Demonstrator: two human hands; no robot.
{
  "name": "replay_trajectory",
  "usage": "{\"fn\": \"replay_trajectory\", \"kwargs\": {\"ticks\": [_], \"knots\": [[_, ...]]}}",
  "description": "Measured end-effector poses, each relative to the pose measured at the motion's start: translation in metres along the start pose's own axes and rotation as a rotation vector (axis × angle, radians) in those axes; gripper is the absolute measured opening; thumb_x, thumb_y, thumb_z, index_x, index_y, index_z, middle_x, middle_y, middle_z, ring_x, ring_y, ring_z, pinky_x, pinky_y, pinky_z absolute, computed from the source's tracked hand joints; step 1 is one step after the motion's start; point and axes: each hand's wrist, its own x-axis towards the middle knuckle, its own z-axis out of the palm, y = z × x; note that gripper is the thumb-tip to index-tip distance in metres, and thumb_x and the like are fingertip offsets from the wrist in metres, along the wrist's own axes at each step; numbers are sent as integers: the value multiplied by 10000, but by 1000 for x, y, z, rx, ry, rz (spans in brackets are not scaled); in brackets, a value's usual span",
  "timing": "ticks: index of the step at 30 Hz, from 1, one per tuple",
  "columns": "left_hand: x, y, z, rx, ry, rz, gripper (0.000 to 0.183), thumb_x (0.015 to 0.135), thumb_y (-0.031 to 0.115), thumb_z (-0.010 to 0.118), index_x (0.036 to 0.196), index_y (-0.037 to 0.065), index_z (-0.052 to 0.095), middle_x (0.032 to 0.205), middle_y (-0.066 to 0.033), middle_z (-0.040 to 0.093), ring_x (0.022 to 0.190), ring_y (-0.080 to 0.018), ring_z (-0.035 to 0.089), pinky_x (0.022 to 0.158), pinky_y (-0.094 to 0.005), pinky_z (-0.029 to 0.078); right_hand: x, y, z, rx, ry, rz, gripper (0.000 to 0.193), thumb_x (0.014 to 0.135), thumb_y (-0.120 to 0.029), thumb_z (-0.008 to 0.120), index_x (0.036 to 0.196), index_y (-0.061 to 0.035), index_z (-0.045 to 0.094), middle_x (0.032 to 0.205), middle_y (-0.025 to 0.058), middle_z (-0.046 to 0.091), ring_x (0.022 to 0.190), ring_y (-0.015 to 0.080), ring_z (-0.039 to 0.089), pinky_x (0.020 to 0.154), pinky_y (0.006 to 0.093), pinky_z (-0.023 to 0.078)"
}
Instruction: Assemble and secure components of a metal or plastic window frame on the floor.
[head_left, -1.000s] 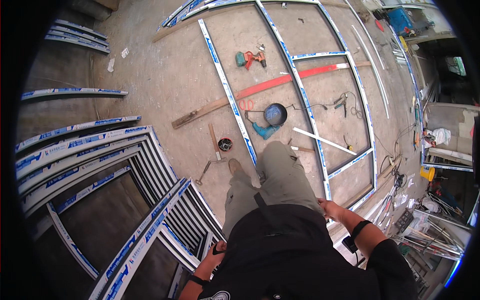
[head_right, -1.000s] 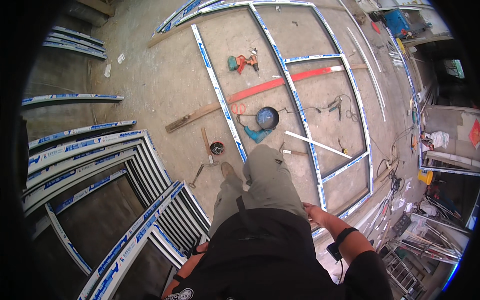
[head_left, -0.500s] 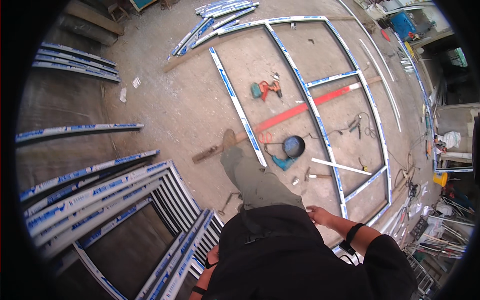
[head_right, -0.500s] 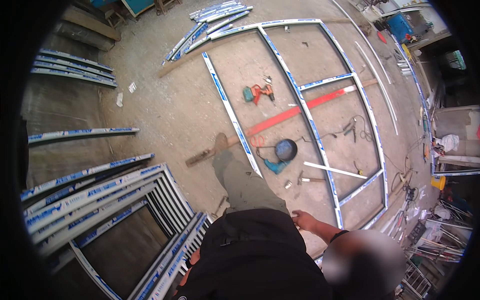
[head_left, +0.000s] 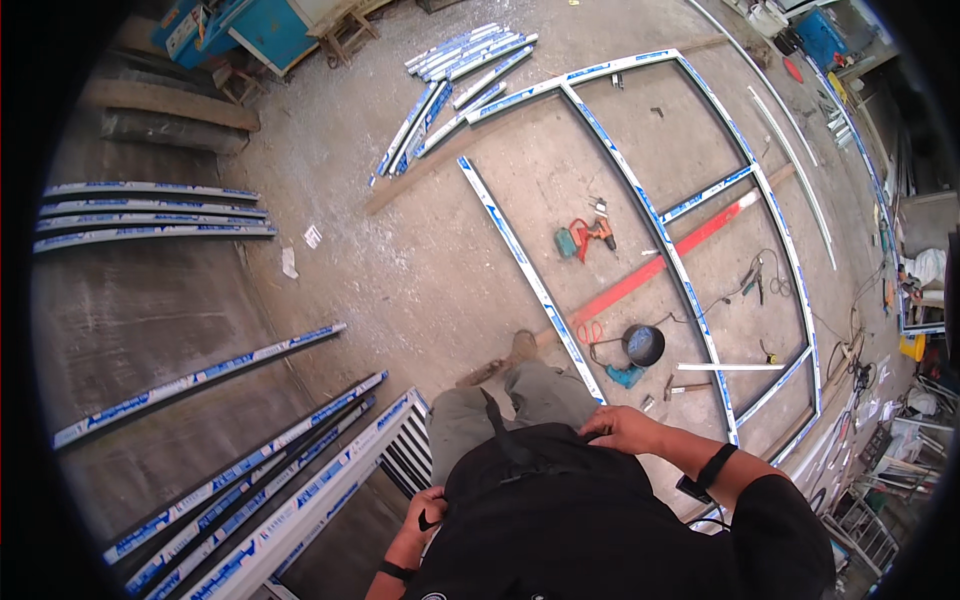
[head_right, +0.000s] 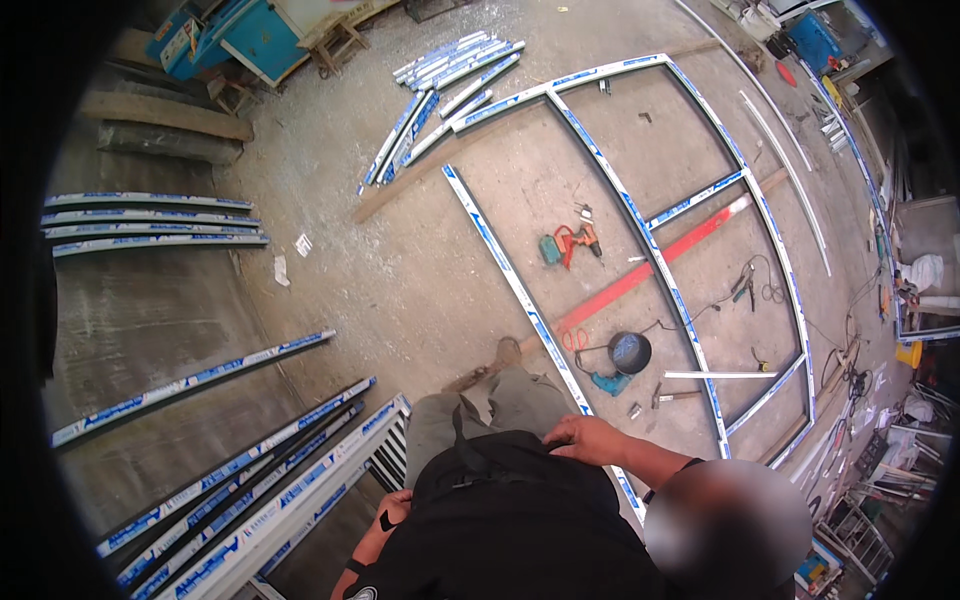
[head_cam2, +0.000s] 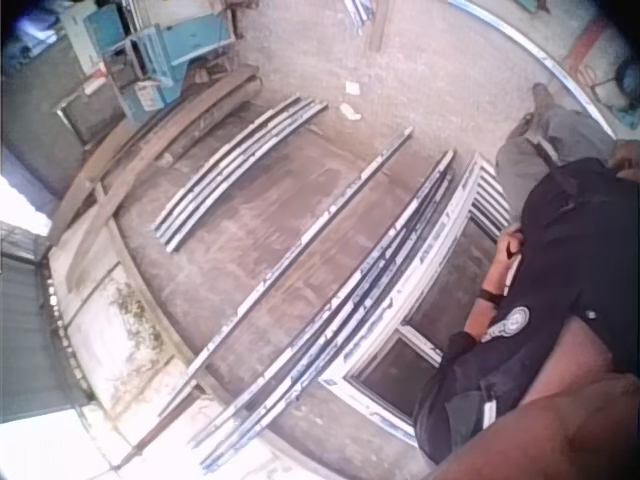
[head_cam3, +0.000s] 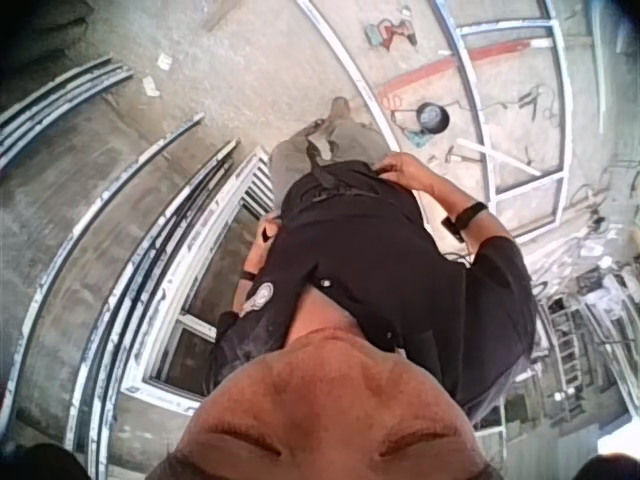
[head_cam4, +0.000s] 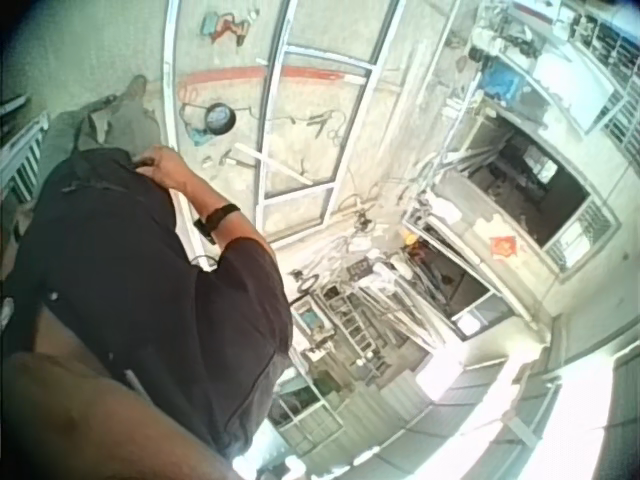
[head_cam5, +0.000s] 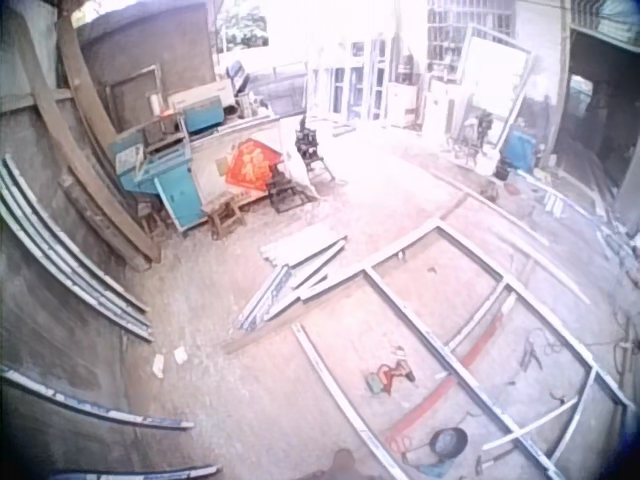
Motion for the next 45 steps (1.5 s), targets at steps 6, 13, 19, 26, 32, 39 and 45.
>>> {"fn": "replay_trajectory", "kwargs": {"ticks": [6,13,19,26,32,39,45], "knots": [[29,80,-71,103,-79,91,117,926,97,648,971,7,707,906,-1,702,778,-87,637,700,-231,496,49,-39,3,181,182,-93,233,879,-183,677,1069,-54,713,1044,99,684,978,247,650,887,339,500],[109,198,-154,508,-282,342,259,891,157,698,1096,-1,697,965,-65,735,897,-121,661,805,-285,511,103,-72,15,565,271,453,316,733,26,555,991,-43,724,834,27,706,833,119,642,786,292,506],[123,300,-200,870,-540,452,295,906,152,656,1149,-15,667,1070,-155,728,997,-181,678,870,-309,507,147,-167,27,366,276,479,235,799,-103,657,1030,-72,693,870,75,706,872,189,669,770,331,512],[147,378,-202,1177,-726,721,328,913,126,520,1188,-20,625,1084,-277,660,1070,-423,627,866,-421,507,186,-167,84,181,575,464,280,857,-284,652,1090,-129,668,960,125,706,917,336,671,792,427,520],[153,423,-172,501,-447,60,267,979,189,546,1111,-17,652,1019,-43,693,928,-136,632,847,-281,500,205,-161,79,238,695,472,190,886,-263,611,986,-104,640,923,157,685,894,369,651,769,463,501],[144,524,-150,979,-403,244,153,907,54,572,1015,-36,634,914,-50,680,792,-107,611,767,-243,487,171,-168,83,726,1088,222,168,919,-227,617,979,-70,625,889,152,670,865,322,652,749,401,489],[115,560,-63,901,-655,290,128,858,-9,604,981,-21,638,891,-45,677,745,-92,589,747,-240,493,155,-168,124,1160,1144,42,161,959,-214,618,984,-55,624,864,16,625,819,112,556,742,300,455]]}}
